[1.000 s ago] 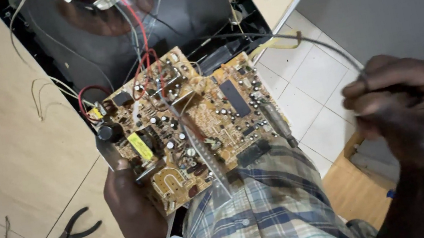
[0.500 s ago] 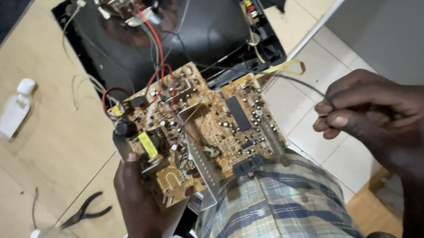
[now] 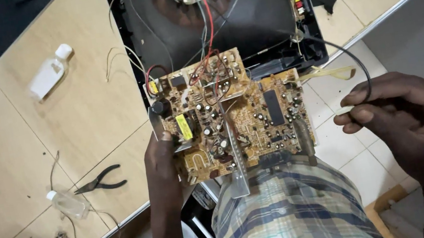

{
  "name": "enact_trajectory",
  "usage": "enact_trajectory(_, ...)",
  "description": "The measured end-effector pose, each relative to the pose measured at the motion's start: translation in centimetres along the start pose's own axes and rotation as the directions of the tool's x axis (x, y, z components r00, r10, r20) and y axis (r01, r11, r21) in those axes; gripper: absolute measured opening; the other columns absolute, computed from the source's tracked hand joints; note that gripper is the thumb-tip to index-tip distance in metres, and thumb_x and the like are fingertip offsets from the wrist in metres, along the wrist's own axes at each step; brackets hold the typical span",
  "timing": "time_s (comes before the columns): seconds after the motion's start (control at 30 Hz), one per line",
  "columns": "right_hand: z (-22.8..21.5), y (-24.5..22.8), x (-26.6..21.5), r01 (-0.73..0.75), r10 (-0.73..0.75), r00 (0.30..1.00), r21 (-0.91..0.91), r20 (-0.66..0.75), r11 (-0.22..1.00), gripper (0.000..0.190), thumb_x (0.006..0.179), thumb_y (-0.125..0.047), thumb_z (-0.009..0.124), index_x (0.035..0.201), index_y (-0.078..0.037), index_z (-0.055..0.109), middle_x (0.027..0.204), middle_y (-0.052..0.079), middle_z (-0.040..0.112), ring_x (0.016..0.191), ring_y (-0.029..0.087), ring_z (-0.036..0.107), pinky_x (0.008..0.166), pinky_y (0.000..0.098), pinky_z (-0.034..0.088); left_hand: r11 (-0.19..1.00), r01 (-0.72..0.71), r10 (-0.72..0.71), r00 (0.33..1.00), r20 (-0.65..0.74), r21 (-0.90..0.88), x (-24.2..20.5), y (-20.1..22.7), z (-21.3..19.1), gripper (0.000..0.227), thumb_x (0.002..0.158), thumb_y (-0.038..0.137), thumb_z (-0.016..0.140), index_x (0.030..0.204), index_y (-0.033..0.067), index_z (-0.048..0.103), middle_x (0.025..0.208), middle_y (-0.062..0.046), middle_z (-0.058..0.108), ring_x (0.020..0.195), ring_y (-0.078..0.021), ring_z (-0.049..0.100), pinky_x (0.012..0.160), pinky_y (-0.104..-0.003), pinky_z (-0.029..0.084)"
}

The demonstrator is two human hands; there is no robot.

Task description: Organizing and connecting internal wire harnesses and connectors to a circuit board during an appliance repair.

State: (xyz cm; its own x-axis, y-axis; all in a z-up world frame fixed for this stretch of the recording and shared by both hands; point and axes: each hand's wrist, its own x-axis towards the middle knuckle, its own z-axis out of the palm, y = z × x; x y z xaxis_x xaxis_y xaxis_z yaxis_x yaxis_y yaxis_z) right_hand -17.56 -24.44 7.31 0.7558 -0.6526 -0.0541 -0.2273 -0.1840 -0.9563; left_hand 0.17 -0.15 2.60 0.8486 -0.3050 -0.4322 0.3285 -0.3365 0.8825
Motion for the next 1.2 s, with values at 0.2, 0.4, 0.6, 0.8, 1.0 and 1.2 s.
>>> enact_trajectory(0.2,1.5,-1.3,0.9,0.017,-0.017,0.999,-0.032,0.03,0.999,0.017,0.088,0.017,0.068,0.104,0.018,0.062,0.1,0.028,0.069,0.084,0.033,0.078,0.08,0.0355,0.069,0.999,-0.043,0.043,0.999,0.027,-0.007,0.5,-0.9,-0.4,0.042,0.1,0.043,0.042,0.111,0.0097,0.065,0.1,-0.007,0.069,0.095,-0.0194,0.066,0.084,-0.035,0.048)
enact_trajectory(0.4,3.1,-2.1,2.2,0.056,-0.05,0.997,-0.082,0.066,0.995,0.015,0.088,0.014,0.069,0.1,0.016,0.061,0.099,0.025,0.066,0.1,0.033,0.075,0.091,0.0393,0.071,0.989,-0.03,0.04,0.997,0.067,-0.145,1.4,-2.7,-0.8,0.046,0.099,0.038,0.045,0.128,0.0064,0.062,0.108,-0.012,0.073,0.093,-0.0234,0.073,0.078,-0.038,0.061)
enact_trajectory(0.6,4.3,-1.8,2.7,0.162,-0.144,0.984,-0.177,0.108,0.971,0.015,0.089,0.012,0.074,0.098,0.013,0.063,0.099,0.022,0.067,0.104,0.029,0.07,0.092,0.0344,0.064,0.995,-0.062,0.068,0.996,0.064,-0.083,1.6,-3.1,-0.9,0.049,0.099,0.039,0.043,0.134,0.0103,0.061,0.107,-0.006,0.072,0.093,-0.0181,0.068,0.077,-0.033,0.055)
enact_trajectory(0.8,5.2,-2.0,3.5,0.164,-0.131,0.982,-0.268,0.139,0.949,0.013,0.091,0.008,0.075,0.1,0.008,0.065,0.103,0.02,0.069,0.107,0.028,0.071,0.081,0.0312,0.058,0.987,-0.156,0.157,0.987,0.035,-0.033,2.2,-5.0,-1.1,0.042,0.101,0.035,0.043,0.128,0.0097,0.062,0.096,-0.002,0.064,0.085,-0.0123,0.057,0.076,-0.031,0.046)
enact_trajectory(1.0,6.1,-2.4,4.0,0.144,-0.103,0.984,-0.305,0.146,0.942,0.01,0.094,0.008,0.073,0.102,0.007,0.067,0.105,0.019,0.068,0.103,0.026,0.069,0.081,0.0318,0.056,0.988,-0.111,0.119,0.99,0.075,-0.109,2.2,-5.3,-1.1,0.037,0.103,0.035,0.045,0.129,0.0117,0.059,0.071,0.006,0.041,0.053,-0.0039,0.031,0.047,-0.027,0.029)
enact_trajectory(1.2,6.5,-2.1,4.3,0.158,-0.12,0.981,-0.27,0.155,0.95,0.011,0.094,0.011,0.074,0.101,0.008,0.066,0.104,0.019,0.068,0.098,0.023,0.066,0.085,0.03,0.056,0.974,-0.217,0.221,0.974,0.053,-0.064,2.2,-4.8,-1.2,0.045,0.103,0.038,0.043,0.132,0.0069,0.059,0.112,-0.006,0.067,0.102,-0.0157,0.061,0.089,-0.032,0.047)
